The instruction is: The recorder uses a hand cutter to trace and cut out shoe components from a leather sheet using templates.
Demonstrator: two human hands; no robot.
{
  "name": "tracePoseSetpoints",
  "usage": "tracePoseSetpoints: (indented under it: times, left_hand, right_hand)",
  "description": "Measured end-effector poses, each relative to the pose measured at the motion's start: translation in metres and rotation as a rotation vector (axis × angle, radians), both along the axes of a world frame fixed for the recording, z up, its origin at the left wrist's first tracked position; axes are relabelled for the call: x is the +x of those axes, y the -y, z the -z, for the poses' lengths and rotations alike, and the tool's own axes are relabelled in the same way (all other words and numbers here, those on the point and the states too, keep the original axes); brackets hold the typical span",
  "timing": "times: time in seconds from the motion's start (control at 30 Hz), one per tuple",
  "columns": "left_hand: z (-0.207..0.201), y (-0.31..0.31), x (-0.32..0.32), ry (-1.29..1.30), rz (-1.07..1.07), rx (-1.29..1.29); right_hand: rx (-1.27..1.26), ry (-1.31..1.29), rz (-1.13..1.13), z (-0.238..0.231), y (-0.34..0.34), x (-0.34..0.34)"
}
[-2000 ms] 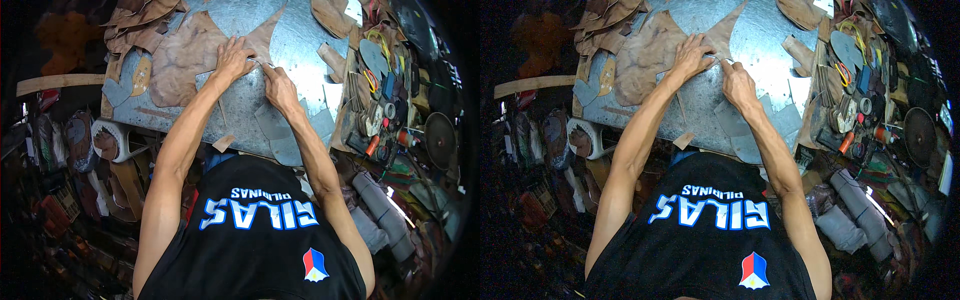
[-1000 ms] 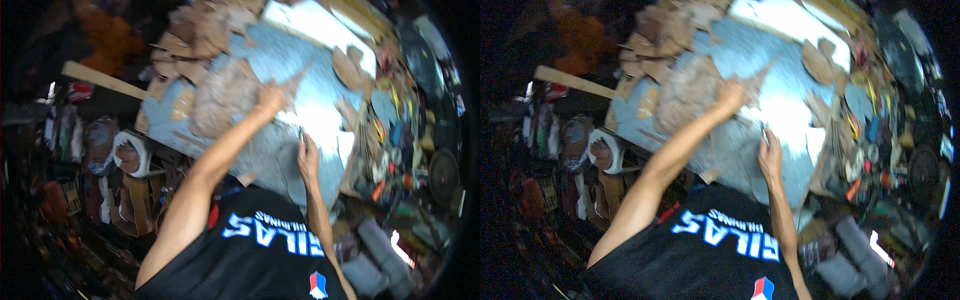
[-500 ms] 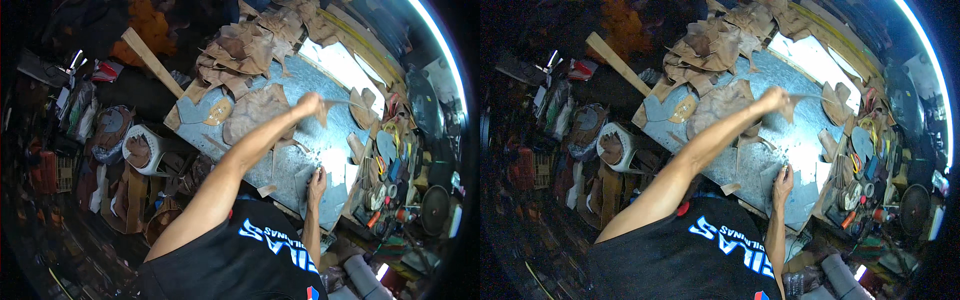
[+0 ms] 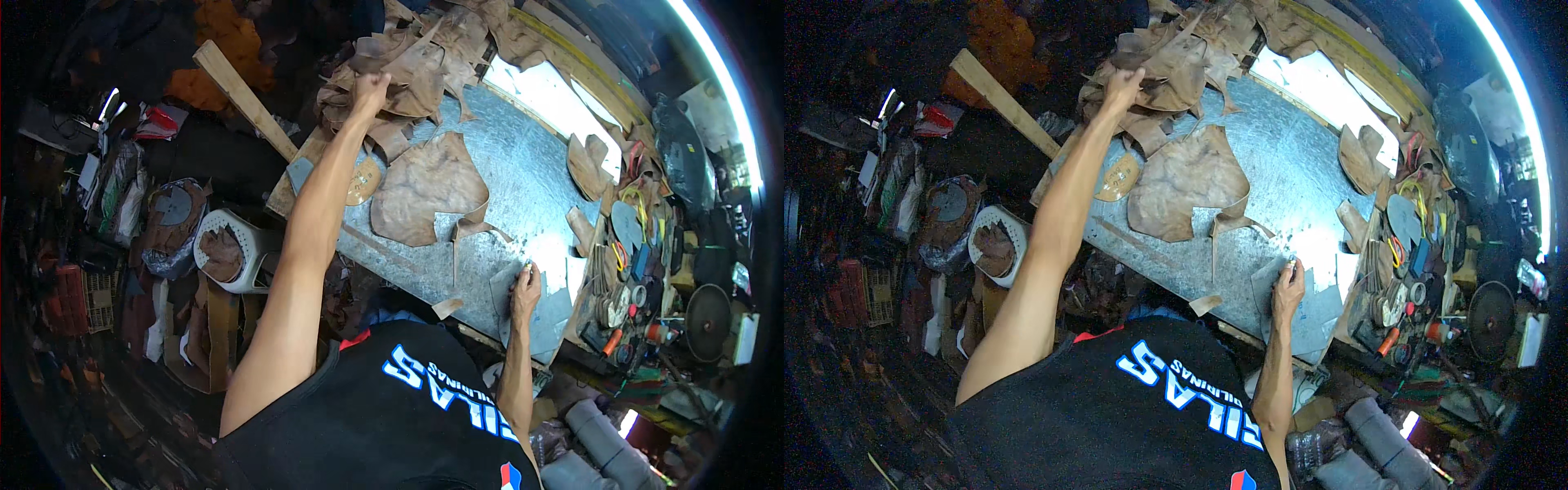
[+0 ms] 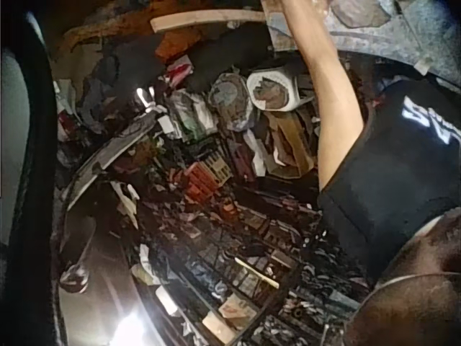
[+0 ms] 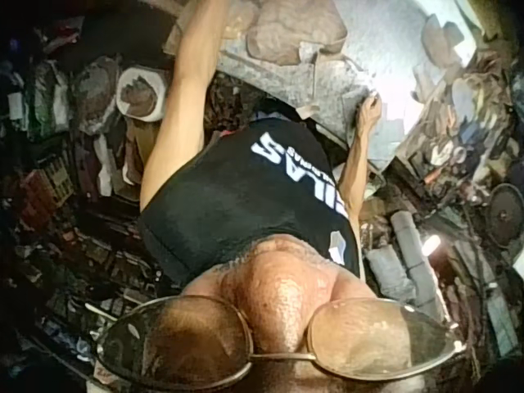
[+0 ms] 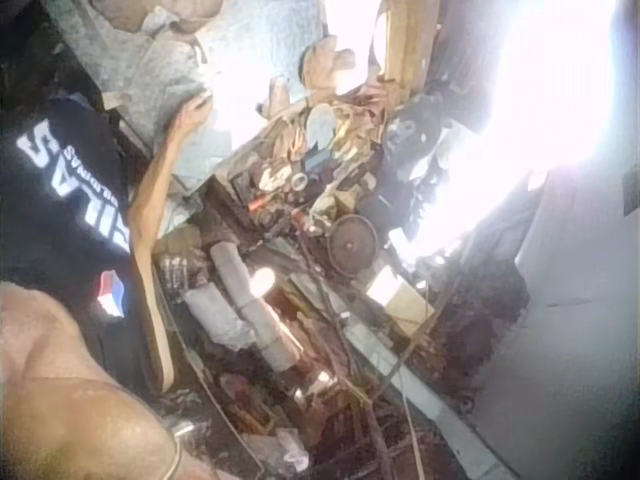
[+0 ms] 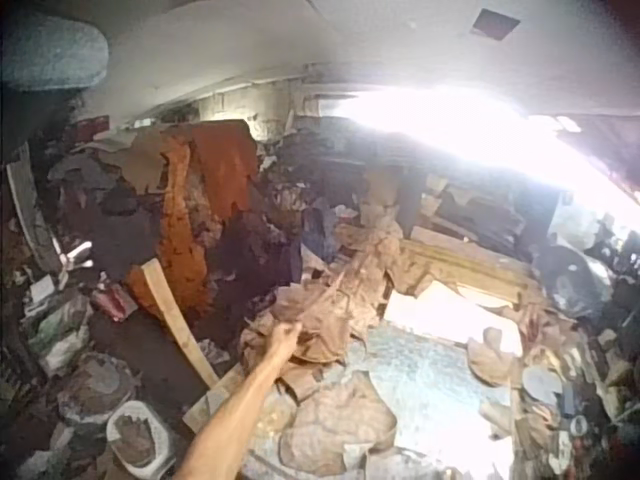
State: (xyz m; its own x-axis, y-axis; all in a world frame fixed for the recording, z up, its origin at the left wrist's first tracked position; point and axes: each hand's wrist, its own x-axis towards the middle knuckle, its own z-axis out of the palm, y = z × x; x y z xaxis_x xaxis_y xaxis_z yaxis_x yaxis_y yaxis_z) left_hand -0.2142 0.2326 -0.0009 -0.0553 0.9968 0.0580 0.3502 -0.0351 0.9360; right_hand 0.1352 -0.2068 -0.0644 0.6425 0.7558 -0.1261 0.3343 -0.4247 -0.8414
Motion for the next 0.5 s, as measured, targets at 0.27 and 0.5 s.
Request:
tracePoseSetpoints:
  times: [0.27, 0.5]
  left_hand:
    - [0.019, 0.13, 0.034, 0.194, 0.294, -0.449]
    - [0.044, 0.226, 0.08, -0.274, 0.495, 0.316]
  right_hand:
    - [-0.11, 0.074, 0.003, -0.027, -0.012, -0.015]
    - [0.028, 0.358, -0.236, -0.039, -0.022, -0.063]
